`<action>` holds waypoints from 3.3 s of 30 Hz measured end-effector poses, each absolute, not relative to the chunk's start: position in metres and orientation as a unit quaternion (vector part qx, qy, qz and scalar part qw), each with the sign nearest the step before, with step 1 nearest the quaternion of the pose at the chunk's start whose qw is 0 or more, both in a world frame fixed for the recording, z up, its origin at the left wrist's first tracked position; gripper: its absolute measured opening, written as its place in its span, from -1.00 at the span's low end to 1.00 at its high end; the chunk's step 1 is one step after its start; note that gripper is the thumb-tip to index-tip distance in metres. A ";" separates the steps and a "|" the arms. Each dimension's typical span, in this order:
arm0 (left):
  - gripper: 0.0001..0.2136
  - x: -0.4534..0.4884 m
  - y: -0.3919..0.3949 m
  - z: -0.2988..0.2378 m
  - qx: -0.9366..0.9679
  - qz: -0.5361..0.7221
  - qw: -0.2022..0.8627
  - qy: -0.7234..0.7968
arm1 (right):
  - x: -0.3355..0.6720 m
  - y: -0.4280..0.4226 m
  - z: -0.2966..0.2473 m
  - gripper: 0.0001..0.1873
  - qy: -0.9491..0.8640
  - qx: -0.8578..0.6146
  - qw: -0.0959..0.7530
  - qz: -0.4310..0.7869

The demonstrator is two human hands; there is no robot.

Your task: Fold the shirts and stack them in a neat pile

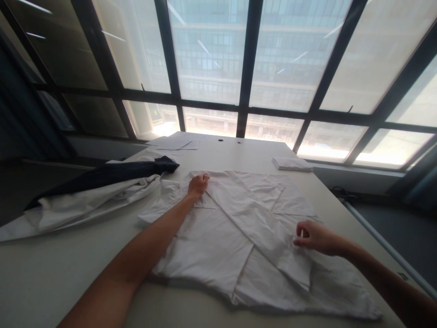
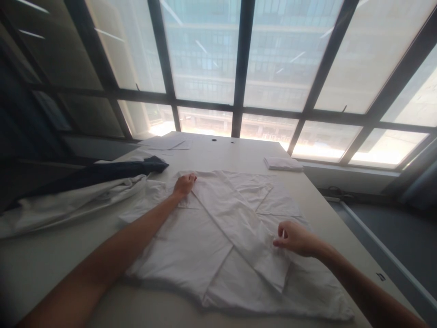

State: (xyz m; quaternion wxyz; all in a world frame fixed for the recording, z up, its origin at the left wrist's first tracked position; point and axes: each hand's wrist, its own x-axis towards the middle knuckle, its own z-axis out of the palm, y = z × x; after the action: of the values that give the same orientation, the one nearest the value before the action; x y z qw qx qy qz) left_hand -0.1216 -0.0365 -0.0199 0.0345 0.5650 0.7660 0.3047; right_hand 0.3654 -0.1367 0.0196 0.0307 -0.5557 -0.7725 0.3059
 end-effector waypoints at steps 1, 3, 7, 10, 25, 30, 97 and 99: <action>-0.57 -0.122 -0.036 -0.021 0.566 0.312 0.032 0.763 | 0.361 -0.126 0.022 -0.62 -0.794 -0.550 0.062 0.250; -0.61 -0.123 -0.035 -0.022 0.568 0.328 0.025 0.754 | 0.345 -0.098 0.030 -0.66 -0.810 -0.537 0.127 0.199; -0.65 -0.124 -0.034 -0.022 0.574 0.356 0.013 0.738 | 0.276 -0.028 0.044 -0.82 -0.792 -0.496 0.246 0.258; -0.66 -0.125 -0.035 -0.021 0.575 0.374 0.000 0.728 | 0.209 0.024 0.042 -0.86 -0.767 -0.500 0.288 0.281; -0.65 -0.131 -0.033 -0.028 0.570 0.353 -0.011 0.742 | 0.067 0.112 -0.010 -0.66 -0.758 -0.513 0.299 0.270; -0.64 -0.128 -0.041 -0.030 0.584 0.289 -0.006 0.759 | 0.069 0.104 -0.015 -0.72 -0.796 -0.520 0.257 0.173; -0.45 -0.117 -0.027 -0.025 0.728 0.067 0.003 0.683 | 0.061 0.048 -0.027 -0.40 -0.906 -0.399 0.140 0.007; -0.43 -0.117 -0.028 -0.024 0.726 0.062 0.004 0.685 | 0.060 0.043 -0.026 -0.39 -0.924 -0.364 0.118 0.023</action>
State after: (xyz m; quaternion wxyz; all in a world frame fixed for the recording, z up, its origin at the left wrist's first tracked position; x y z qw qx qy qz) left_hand -0.1166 -0.0279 -0.0243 0.0045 0.7257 0.6853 0.0618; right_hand 0.0599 0.0428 -0.0260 0.1178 -0.3639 -0.9237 0.0231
